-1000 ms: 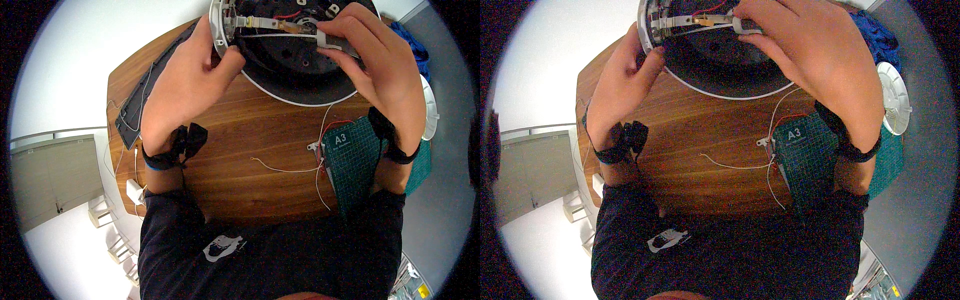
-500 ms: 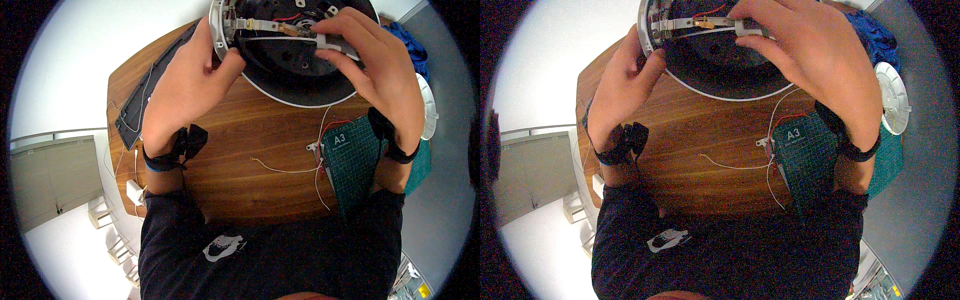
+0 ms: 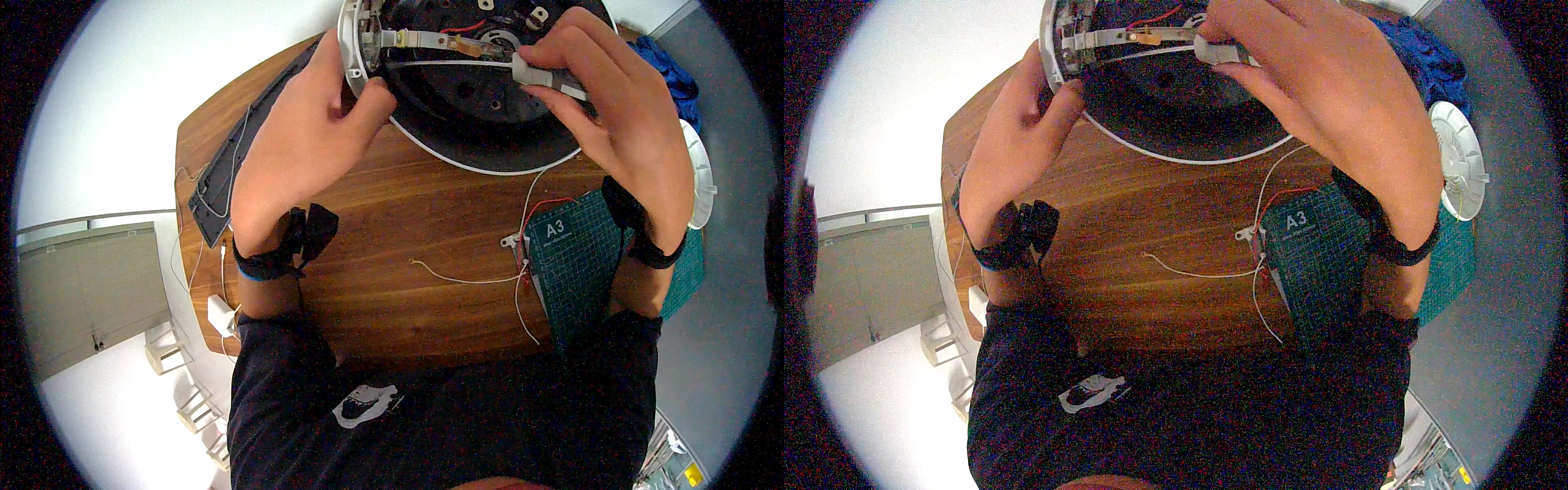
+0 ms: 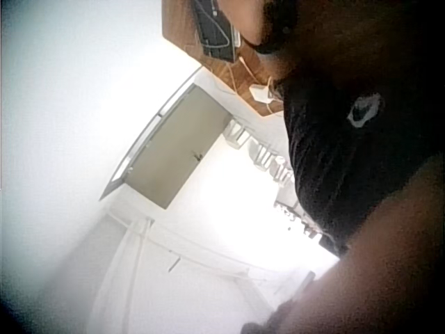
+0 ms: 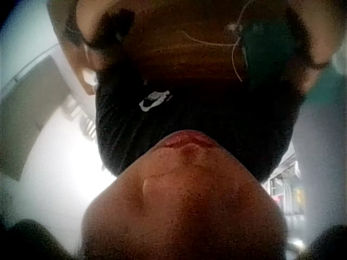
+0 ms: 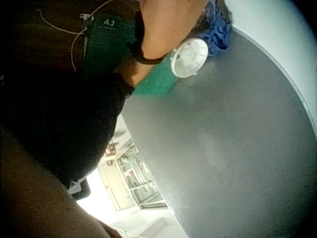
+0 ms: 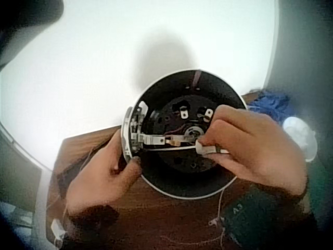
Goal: The person repairs a white electronic device by manipulating its internal components. They use a screwdriver to adjust a metal bracket and secure wires inside the device's casing, then reassemble the plastic housing.
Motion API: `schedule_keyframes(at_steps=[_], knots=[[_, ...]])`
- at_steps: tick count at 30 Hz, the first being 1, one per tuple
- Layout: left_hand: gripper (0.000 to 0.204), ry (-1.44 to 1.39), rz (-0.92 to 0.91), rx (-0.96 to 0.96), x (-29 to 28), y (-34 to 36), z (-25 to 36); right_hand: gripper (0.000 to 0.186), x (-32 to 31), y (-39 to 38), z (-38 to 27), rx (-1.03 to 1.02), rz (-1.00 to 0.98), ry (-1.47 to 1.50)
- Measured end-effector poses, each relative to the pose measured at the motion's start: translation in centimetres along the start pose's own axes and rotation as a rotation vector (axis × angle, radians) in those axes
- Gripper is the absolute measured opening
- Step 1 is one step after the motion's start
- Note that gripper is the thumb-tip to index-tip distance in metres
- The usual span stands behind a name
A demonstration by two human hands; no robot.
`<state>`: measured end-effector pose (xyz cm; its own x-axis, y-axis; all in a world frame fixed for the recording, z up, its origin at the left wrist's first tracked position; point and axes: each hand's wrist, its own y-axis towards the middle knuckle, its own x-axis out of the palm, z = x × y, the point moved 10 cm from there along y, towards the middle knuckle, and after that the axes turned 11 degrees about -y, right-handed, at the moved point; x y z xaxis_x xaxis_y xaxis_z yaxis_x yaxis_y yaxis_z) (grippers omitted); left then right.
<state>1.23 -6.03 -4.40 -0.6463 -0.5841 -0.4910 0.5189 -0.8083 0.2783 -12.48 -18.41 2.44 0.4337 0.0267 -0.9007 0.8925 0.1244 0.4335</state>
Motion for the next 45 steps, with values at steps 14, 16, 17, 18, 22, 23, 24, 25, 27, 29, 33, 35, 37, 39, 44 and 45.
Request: schedule_keyframes(at_steps=[14,16,17,18,22,23,24,25,27,29,33,35,37,39,44,45], knots=[[0.037,-0.007,0.024,0.012,-0.2,-0.4,-0.3,0.030,1.0,-0.5,-0.2,-0.071,0.120,-0.119],[0.036,0.032,0.013,0.020,-0.2,-0.3,-0.2,0.030,0.8,-0.5,-0.4,-0.080,0.140,-0.120],[0.035,0.052,0.008,0.023,-0.3,-0.3,-0.1,0.030,1.0,-0.4,-0.2,-0.061,0.115,-0.104],[0.035,0.039,0.003,0.025,-0.1,-0.1,0.0,0.030,0.7,-0.4,0.0,-0.036,0.085,-0.097],[0.036,0.038,-0.073,-0.024,0.5,-0.1,-0.1,0.029,1.8,-1.1,0.4,0.109,-0.020,0.083],[0.038,0.049,-0.105,-0.051,0.7,-0.3,-0.3,0.029,2.0,-1.0,0.0,0.086,-0.008,0.090],[0.038,0.041,-0.108,-0.057,0.7,-0.3,-0.4,0.029,1.9,-1.0,-0.2,0.069,0.000,0.088],[0.039,0.034,-0.110,-0.064,0.7,-0.4,-0.5,0.029,1.8,-0.9,-0.5,0.051,0.009,0.086],[0.039,-0.005,-0.104,-0.024,0.9,-0.3,-0.3,0.029,1.6,-1.0,-0.3,0.050,-0.017,0.038],[0.040,-0.068,-0.089,0.071,1.1,-0.2,0.0,0.029,1.0,-1.0,-0.2,0.045,-0.027,0.010],[0.042,-0.026,-0.110,-0.013,0.9,-0.3,-0.2,0.028,1.3,-1.0,-0.4,0.024,-0.044,0.022],[0.043,-0.062,-0.100,-0.127,0.8,-0.5,-1.0,0.028,1.3,-1.0,-0.4,0.027,-0.048,0.034],[0.043,-0.055,-0.094,-0.053,0.9,-0.4,-0.5,0.027,1.1,-1.0,-0.4,0.037,-0.038,0.052],[0.044,-0.058,-0.088,-0.007,0.9,-0.3,-0.4,0.027,1.0,-1.0,-0.6,0.028,-0.032,0.034],[0.044,-0.088,-0.096,-0.007,1.1,0.0,-0.5,0.027,0.4,-1.2,-0.3,0.054,-0.020,0.012],[0.044,-0.084,-0.095,-0.017,1.0,-0.2,-0.6,0.027,0.5,-1.1,-0.5,0.037,-0.003,0.014]])
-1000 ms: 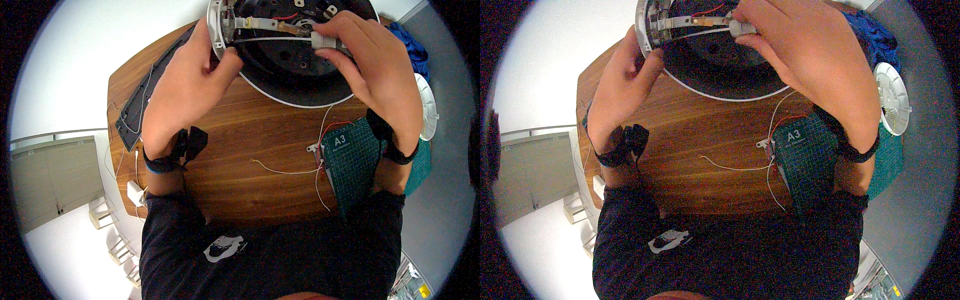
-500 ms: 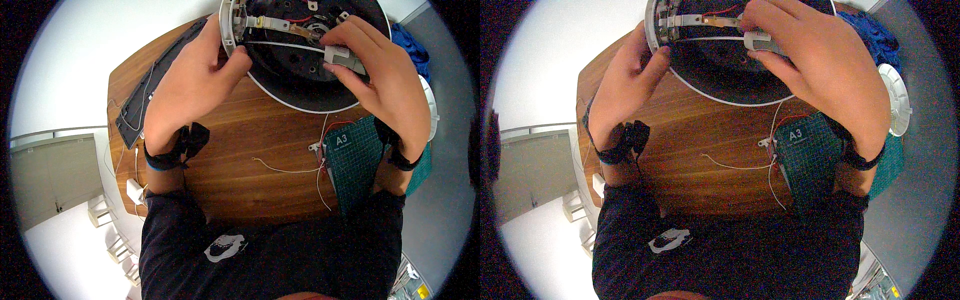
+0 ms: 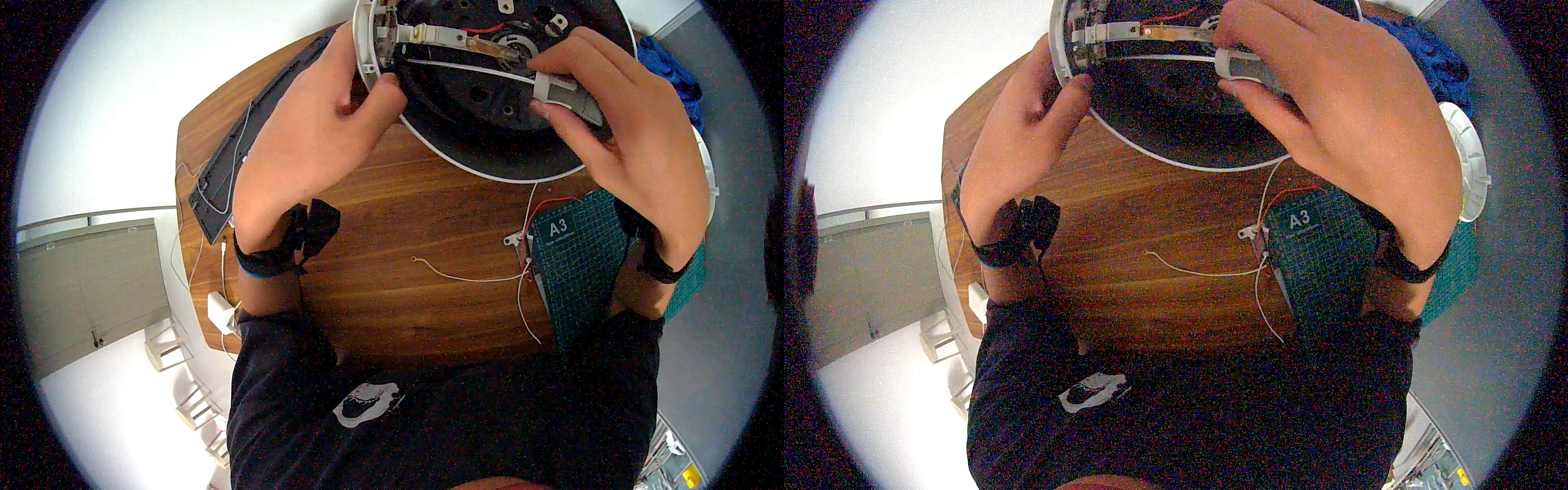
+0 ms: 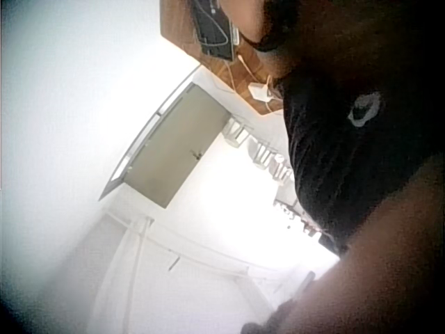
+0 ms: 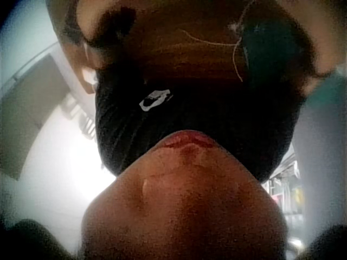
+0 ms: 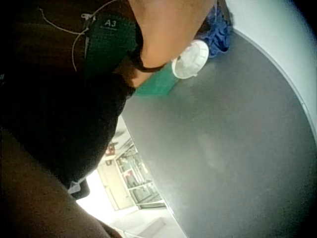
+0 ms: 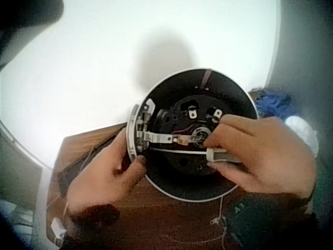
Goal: The person repairs a white electronic device by manipulating its internal components. They use a screwdriver to adjust a metal bracket and secure wires inside the device's casing, then reassemble the plastic housing.
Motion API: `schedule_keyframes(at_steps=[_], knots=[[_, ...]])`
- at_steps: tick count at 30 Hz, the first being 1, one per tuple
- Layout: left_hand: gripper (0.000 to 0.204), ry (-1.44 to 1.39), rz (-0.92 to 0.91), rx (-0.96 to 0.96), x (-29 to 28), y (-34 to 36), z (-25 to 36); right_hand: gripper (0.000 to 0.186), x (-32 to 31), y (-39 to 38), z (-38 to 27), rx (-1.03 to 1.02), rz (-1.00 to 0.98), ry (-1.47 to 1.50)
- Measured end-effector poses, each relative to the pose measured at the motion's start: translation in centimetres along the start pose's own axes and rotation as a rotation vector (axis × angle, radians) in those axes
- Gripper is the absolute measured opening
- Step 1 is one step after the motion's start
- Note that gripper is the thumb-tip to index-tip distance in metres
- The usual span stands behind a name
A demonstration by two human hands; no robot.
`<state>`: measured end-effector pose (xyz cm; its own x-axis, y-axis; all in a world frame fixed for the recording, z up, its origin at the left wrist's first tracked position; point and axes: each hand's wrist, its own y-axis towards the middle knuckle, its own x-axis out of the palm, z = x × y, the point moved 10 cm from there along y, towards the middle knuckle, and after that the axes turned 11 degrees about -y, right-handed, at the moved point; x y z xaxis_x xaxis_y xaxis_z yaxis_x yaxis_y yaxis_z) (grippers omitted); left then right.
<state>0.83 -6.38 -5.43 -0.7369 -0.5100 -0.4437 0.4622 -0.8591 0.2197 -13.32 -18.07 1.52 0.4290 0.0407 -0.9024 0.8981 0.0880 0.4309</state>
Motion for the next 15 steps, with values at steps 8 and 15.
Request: schedule_keyframes(at_steps=[8,15], knots=[[0.044,0.006,-0.003,0.045,0.16,0.34,0.47,0.029,-0.39,-0.07,-0.17,-0.018,0.000,-0.040],[0.043,0.051,-0.008,0.014,-0.18,-0.28,0.05,0.035,-0.25,0.01,-0.87,-0.079,0.062,-0.026]])
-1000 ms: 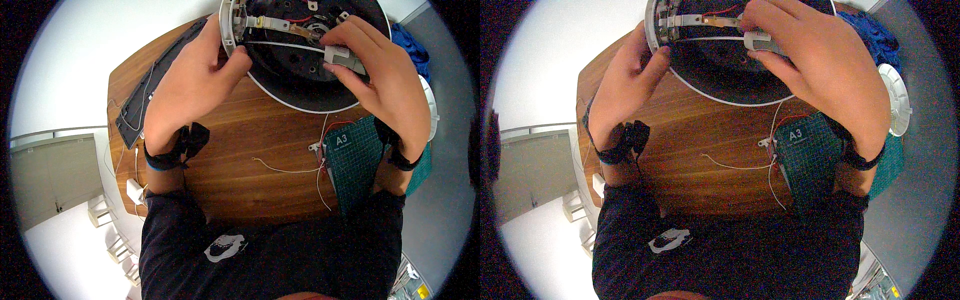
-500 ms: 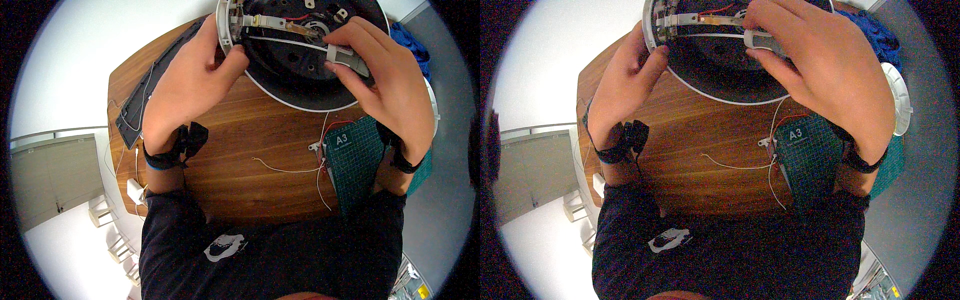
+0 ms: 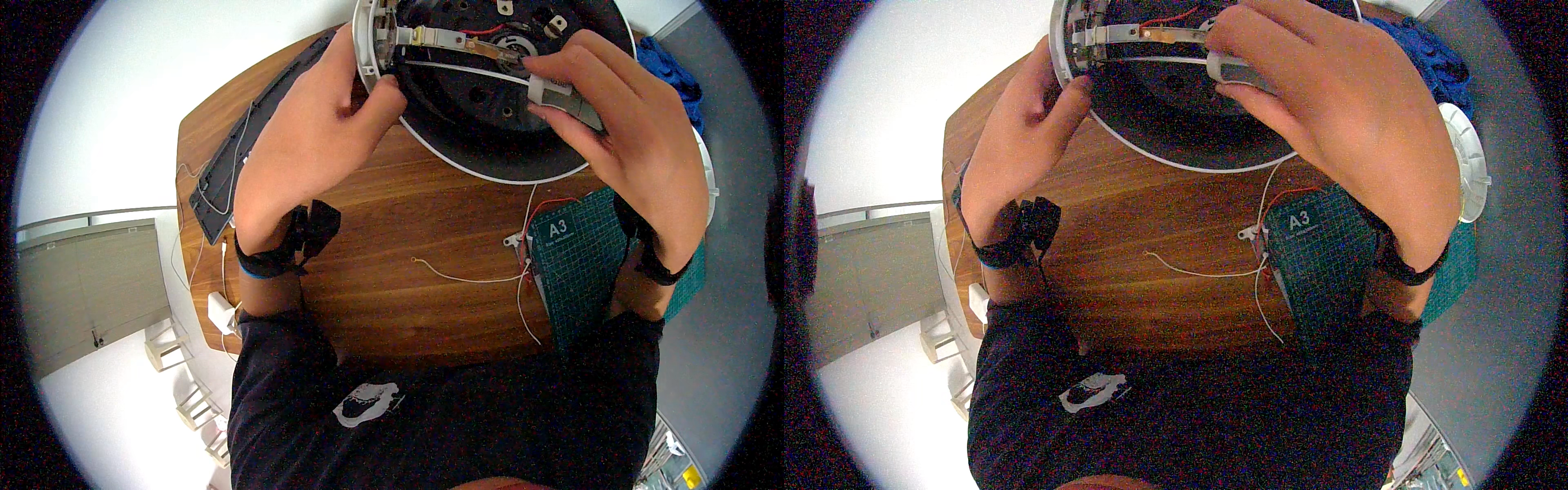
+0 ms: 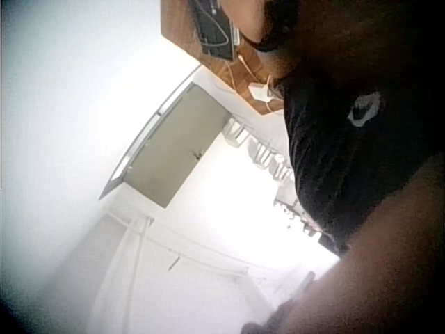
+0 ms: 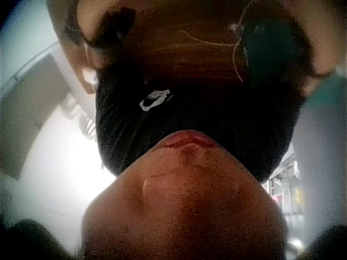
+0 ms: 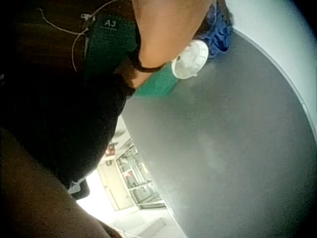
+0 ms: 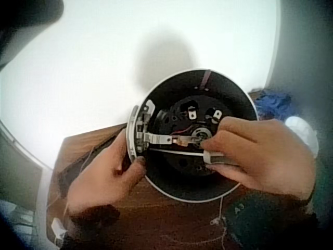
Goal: The person repairs a white electronic device by manipulating its internal components. They use a screwdriver to adjust a metal bracket and secure wires inside the device's casing, then reassemble the plastic housing.
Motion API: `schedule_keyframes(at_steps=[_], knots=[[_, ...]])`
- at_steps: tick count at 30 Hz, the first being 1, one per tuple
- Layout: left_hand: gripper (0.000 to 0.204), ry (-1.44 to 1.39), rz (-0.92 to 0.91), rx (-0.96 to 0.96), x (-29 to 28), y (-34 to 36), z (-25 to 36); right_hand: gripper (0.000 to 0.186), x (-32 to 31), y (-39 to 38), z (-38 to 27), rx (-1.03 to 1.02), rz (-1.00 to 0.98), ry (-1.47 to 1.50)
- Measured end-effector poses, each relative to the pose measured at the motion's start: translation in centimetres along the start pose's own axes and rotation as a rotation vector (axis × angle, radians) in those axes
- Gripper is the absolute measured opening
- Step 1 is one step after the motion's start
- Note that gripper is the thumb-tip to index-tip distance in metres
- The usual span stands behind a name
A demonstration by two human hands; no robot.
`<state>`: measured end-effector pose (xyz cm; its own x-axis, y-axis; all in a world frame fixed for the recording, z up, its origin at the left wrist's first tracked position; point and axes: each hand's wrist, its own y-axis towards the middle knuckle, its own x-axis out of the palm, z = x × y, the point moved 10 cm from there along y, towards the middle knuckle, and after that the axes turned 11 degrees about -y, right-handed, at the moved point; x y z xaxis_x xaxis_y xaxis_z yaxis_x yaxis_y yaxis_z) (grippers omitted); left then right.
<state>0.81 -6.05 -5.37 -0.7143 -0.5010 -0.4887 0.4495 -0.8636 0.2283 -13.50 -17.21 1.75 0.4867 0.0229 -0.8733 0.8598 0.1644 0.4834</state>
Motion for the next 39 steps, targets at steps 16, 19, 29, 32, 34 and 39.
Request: schedule_keyframes(at_steps=[16,19,29,32,34,39], knots=[[0.041,0.076,-0.023,-0.083,0.2,0.4,0.3,0.039,-0.9,0.0,-0.5,-0.022,0.011,-0.032],[0.042,0.065,-0.012,-0.072,0.1,0.3,0.3,0.039,-0.9,0.0,-0.6,-0.030,0.030,-0.021],[0.041,0.094,-0.016,-0.042,0.0,0.6,0.0,0.041,-2.1,0.2,-1.8,-0.136,0.113,-0.242],[0.040,0.124,-0.020,-0.129,-0.2,0.1,-0.4,0.041,-1.5,0.5,-2.4,-0.170,0.142,-0.270],[0.035,0.070,0.050,-0.019,-0.4,0.3,0.2,0.041,-1.7,0.6,-2.7,-0.145,0.122,-0.293],[0.035,-0.010,0.085,0.058,-0.4,0.5,0.3,0.038,-1.2,0.2,-2.1,-0.151,0.160,-0.221]])
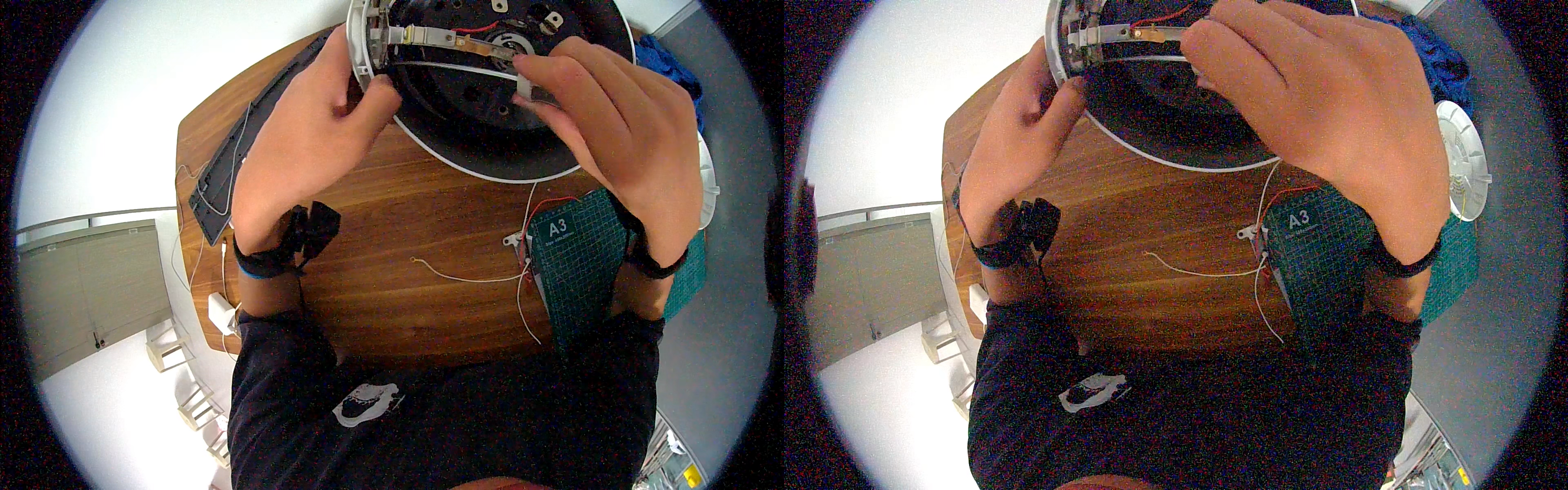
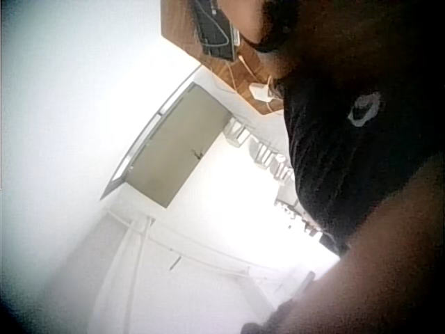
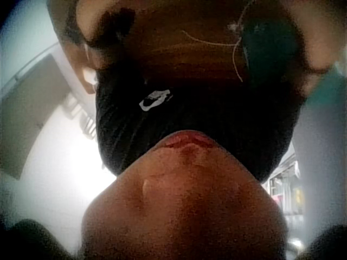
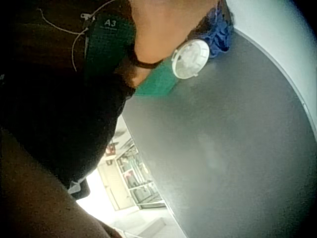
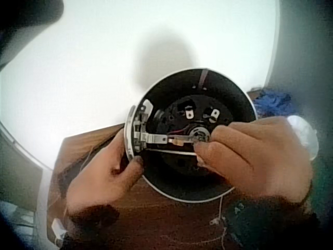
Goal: The person repairs a white electronic device by manipulating its internal components. They use a screwdriver to adjust a metal bracket and secure wires inside the device's casing, then reassemble the plastic housing.
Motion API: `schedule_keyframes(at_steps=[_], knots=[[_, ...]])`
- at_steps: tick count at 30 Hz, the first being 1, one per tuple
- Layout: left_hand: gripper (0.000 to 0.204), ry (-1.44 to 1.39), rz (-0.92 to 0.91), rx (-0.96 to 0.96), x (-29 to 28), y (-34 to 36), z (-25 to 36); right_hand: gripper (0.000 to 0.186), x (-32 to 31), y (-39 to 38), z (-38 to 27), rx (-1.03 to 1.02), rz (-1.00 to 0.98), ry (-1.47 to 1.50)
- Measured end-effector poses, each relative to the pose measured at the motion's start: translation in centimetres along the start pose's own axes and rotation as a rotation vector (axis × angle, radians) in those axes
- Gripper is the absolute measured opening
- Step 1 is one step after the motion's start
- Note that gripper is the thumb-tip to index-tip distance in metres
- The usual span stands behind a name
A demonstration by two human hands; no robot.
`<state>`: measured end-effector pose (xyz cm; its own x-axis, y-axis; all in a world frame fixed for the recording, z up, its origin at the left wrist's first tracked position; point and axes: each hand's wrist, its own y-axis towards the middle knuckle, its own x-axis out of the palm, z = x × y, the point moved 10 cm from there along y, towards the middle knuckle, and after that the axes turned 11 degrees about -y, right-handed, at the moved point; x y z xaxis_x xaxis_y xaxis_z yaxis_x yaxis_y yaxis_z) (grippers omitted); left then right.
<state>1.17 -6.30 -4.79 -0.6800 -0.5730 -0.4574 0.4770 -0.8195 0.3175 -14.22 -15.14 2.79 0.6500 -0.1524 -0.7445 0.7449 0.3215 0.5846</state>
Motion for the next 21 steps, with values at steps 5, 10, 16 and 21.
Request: schedule_keyframes(at_steps=[5,10,16,21], knots=[[0.036,0.051,0.006,-0.020,0.0,0.0,0.1,0.035,0.5,-0.1,0.5,0.013,-0.016,0.064],[0.038,0.050,0.016,-0.015,0.0,-0.2,0.3,0.033,1.5,-0.4,1.4,0.060,-0.074,0.124],[0.040,0.115,-0.096,-0.196,0.5,-0.3,-0.2,0.030,2.5,-0.8,2.1,0.132,-0.176,0.133],[0.040,0.099,-0.073,-0.156,0.3,-0.3,-0.5,0.028,1.8,-0.5,1.8,0.107,-0.094,0.166]])
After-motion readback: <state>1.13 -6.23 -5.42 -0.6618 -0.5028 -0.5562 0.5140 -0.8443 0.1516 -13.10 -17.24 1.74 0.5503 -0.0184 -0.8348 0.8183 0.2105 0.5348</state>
